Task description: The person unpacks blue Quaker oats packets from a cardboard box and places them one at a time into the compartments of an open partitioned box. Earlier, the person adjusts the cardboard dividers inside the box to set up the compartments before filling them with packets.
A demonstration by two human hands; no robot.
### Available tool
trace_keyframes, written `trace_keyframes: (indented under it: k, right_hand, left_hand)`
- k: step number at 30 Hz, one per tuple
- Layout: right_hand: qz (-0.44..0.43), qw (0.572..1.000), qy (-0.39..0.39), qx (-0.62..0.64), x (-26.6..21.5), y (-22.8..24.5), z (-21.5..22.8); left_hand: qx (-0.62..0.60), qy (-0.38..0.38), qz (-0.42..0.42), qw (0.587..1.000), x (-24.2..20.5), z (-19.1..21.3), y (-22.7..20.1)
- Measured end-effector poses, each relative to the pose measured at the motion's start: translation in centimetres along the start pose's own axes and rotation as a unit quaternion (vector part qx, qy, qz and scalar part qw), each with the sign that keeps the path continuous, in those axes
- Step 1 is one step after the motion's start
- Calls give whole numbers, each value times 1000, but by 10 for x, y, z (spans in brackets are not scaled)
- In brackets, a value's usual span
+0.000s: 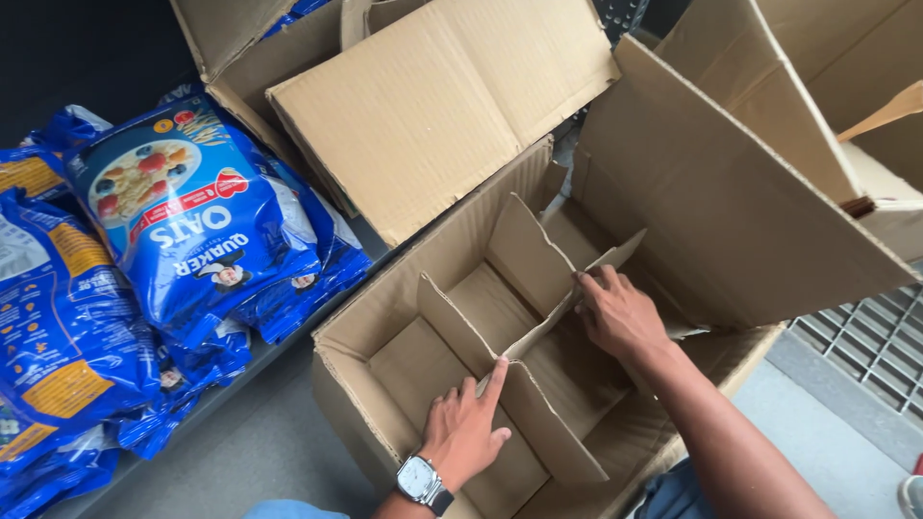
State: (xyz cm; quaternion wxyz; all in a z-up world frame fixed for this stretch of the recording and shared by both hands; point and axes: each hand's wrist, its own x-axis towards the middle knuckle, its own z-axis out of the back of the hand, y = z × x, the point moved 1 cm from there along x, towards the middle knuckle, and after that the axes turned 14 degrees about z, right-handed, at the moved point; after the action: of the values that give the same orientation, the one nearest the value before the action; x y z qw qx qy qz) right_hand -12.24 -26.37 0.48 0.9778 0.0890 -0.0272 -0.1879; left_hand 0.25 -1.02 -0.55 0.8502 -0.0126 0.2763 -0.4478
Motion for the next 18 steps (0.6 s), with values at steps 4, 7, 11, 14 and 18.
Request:
trace_keyframes:
  k: [4, 7, 11, 14, 18]
  right_hand:
    - [-27, 999, 30, 0, 1, -1, 0]
    - [39, 998, -48, -16, -3, -12, -11]
    - [26, 1000, 9, -3, -3, -14, -16]
    - [-31, 995, 75, 58, -2, -12, -10]
    - [-32, 996, 78, 40, -3, -6, 0]
  left_hand:
    - [-10, -3, -1, 1000, 0, -1, 2]
    - [-23, -82, -30, 996, 6, -5, 1]
    - [-36, -133, -78, 987, 19, -1, 0]
    - [-7, -101, -84, 991, 27, -8, 3]
    - [-2, -86, -77, 993, 21, -7, -1]
